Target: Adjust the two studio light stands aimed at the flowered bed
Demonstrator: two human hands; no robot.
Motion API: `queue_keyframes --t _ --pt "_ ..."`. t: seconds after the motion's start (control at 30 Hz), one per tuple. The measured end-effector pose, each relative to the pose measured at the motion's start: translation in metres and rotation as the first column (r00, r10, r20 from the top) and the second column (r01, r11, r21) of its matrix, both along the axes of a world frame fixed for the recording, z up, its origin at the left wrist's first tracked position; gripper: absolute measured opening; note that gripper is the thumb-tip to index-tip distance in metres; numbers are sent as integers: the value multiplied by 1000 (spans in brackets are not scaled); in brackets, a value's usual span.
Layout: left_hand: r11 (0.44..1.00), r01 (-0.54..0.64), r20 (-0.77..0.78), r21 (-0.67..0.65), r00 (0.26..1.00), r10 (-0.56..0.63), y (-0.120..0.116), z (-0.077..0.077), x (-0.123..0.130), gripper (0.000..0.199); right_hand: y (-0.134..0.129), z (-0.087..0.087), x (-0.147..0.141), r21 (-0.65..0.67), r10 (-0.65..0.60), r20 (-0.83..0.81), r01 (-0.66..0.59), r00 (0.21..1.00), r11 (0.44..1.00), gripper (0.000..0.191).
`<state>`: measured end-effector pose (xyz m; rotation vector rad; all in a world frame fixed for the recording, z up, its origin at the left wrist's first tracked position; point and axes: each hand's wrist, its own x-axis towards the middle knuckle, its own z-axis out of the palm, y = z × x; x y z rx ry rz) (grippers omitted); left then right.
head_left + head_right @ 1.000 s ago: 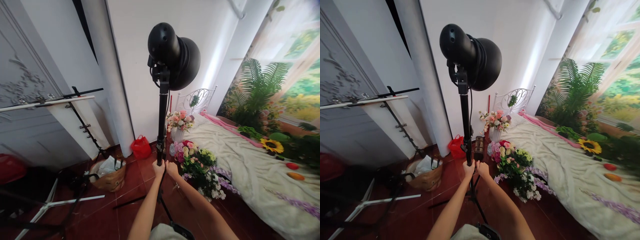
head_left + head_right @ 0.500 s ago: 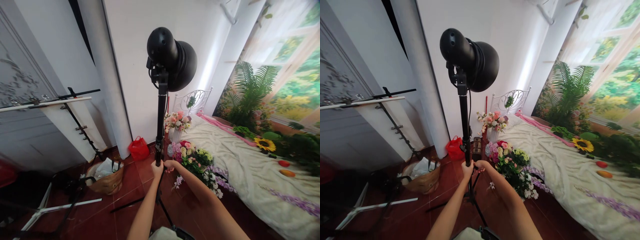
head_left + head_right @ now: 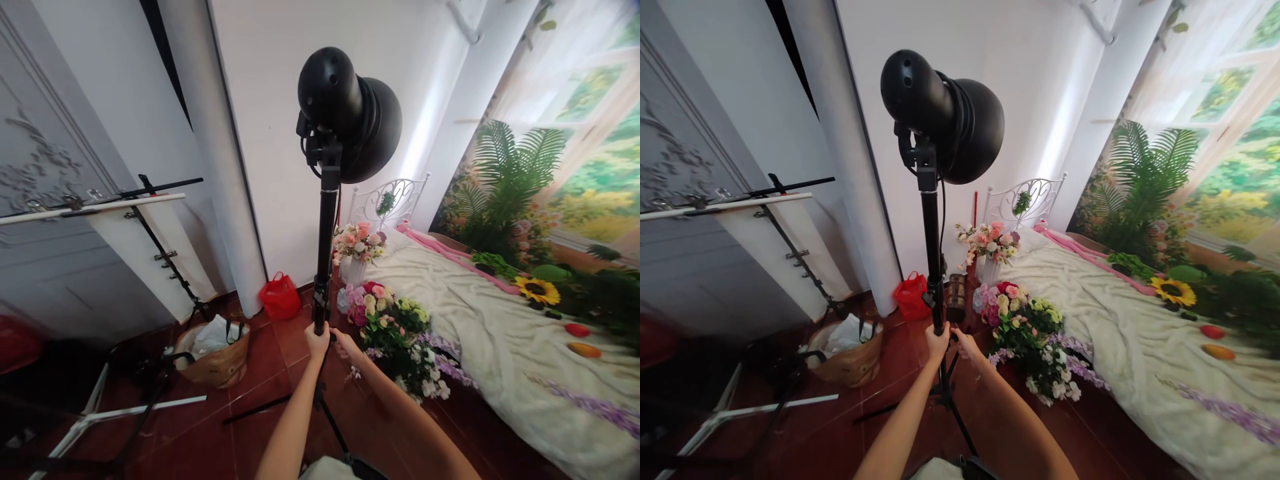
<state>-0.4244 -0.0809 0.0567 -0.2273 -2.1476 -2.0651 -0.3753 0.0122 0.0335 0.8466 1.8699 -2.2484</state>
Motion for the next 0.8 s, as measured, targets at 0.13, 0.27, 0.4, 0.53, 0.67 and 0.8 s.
queue_keyframes --t 0.13,0.27,0.4,0.53,0.67,0.8 --pt "1000 11 11 1 1000 -11 0 1 0 29 0 1 3 -166 -7 7 8 1000 986 27" --pt "1000 13 -14 -25 1000 -14 0 -1 0 28 5 2 -1 -239 38 17 -32 999 971 34" --pt "999 1 -22 -35 1000 -2 0 -3 -1 28 18 16 -12 -286 257 189 -198 948 938 44" --pt "999 -10 -42 -46 999 8 1 -5 -2 29 24 28 -17 63 351 300 -386 887 920 46" --pt "999 5 -51 -35 999 -7 -1 -2 -1 27 10 23 -1 516 178 144 -228 973 825 42" --pt "1000 19 -29 3 999 -19 -2 1 1 27 -3 17 18 909 230 -83 -21 970 416 31"
